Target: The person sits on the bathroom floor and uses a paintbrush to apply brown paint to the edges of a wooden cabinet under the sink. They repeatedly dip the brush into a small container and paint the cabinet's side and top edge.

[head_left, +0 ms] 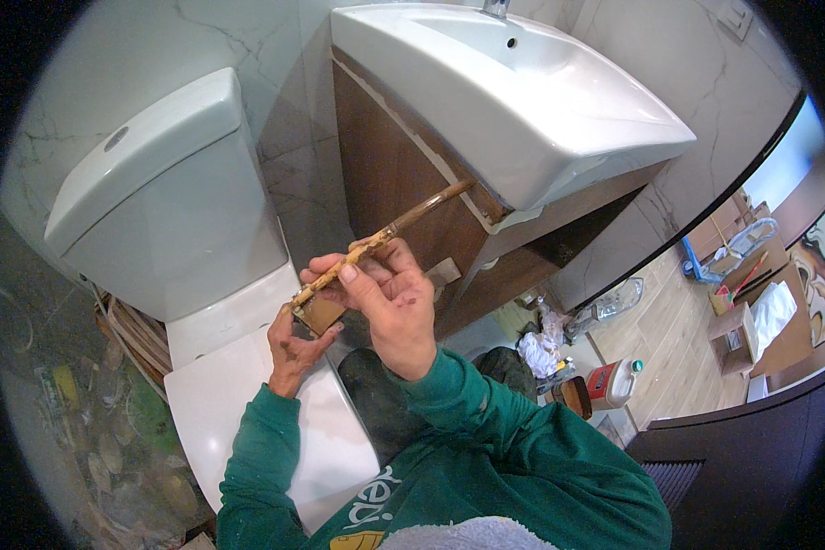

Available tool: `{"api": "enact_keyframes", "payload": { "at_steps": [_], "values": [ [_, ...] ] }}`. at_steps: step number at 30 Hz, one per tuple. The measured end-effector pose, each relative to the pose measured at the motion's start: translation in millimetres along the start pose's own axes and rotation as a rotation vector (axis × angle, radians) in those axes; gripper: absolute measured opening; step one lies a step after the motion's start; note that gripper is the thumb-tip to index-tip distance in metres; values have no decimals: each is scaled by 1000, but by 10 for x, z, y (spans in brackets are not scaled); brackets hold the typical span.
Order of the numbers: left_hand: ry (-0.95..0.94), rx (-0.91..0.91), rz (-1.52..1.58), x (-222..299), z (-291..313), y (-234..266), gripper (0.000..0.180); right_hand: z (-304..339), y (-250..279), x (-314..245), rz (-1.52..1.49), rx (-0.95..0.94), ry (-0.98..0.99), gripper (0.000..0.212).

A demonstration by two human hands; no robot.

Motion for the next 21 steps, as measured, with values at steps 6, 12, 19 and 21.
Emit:
{"api": "enact_keyframes", "payload": {
  "at_steps": [6, 12, 19, 21],
  "values": [
    [-45, 29, -19, 36, 4, 18, 55, -20, 16, 4, 4, 15, -29, 22],
    [-45, 24, -30, 56, 3, 19, 56, -44, -12, 4, -27, 4, -29, 24],
    [-45, 26, 7, 81, -5, 24, 53, -66, -20, 1, -8, 11, -58, 25],
    [-68, 34, -2, 104, -9, 31, 52, -77, -24, -2, -4, 15, -64, 26]
  ]
}}
Point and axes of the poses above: each hand's wrist, its own z-axis away from the middle knuckle, its own y-axis out of the back of the hand, x = y × z, the point moved 10 cm from there along -z, towards the middle knuckle, and after that the axes turned 12 degrees about z, right-handed, at the moved point
